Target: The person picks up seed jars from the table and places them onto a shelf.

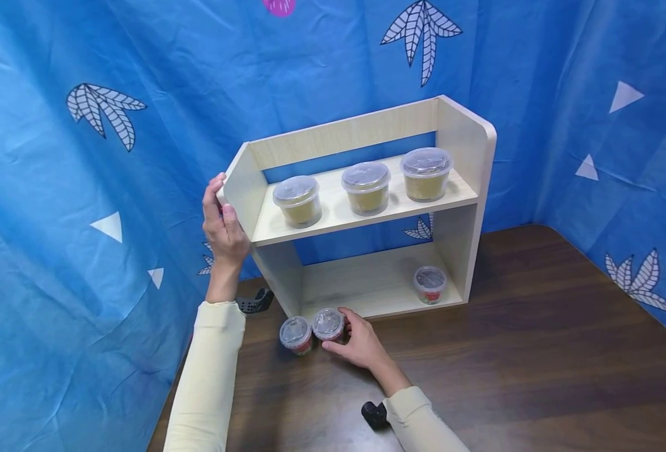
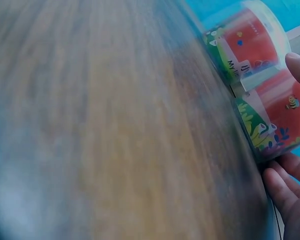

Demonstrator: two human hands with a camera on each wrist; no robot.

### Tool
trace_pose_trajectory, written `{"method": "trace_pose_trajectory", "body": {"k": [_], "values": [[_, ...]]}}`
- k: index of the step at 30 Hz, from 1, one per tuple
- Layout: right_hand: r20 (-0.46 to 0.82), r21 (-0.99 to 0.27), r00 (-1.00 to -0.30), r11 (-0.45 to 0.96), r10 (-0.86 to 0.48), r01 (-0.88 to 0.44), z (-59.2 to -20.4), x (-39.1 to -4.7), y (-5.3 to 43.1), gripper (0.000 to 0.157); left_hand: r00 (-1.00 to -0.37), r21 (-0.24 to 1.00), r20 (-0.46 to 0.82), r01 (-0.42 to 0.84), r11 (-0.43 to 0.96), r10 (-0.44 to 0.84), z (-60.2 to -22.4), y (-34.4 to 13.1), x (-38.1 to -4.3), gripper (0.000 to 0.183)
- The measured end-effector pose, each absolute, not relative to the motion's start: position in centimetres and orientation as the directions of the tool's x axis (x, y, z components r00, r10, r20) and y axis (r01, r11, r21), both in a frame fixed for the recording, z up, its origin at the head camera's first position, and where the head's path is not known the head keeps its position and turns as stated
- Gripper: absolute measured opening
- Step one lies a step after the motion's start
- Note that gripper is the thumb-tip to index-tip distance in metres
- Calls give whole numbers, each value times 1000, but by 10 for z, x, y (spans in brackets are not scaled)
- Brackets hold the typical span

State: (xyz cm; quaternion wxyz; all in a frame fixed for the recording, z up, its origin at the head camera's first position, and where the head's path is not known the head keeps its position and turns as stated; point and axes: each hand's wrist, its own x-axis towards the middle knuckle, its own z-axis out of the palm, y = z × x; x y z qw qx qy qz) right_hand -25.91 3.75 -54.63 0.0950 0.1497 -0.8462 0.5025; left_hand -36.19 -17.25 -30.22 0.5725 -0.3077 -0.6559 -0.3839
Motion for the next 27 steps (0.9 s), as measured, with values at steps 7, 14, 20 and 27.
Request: {"method": "trace_pose_trajectory", "body": {"k": [7,14,20,27], "values": [[299,-826,-940,449,-165,-342,-545,-260,35,83,-146,140,989,849,510,-27,-303,-172,-364,42],[262,-843,-954,446,-148,-301,-543,-260,33,82,-134,134,990,855,502,-36,-301,-172,-364,43],[255,-849,-957,442,-136,-289,-541,-259,33,82,-136,136,990,852,505,-36,-302,-171,-364,42],[292,-843,-948,435,-124,-317,-542,-258,34,80,-138,140,990,851,505,-42,-301,-172,-363,43]]}}
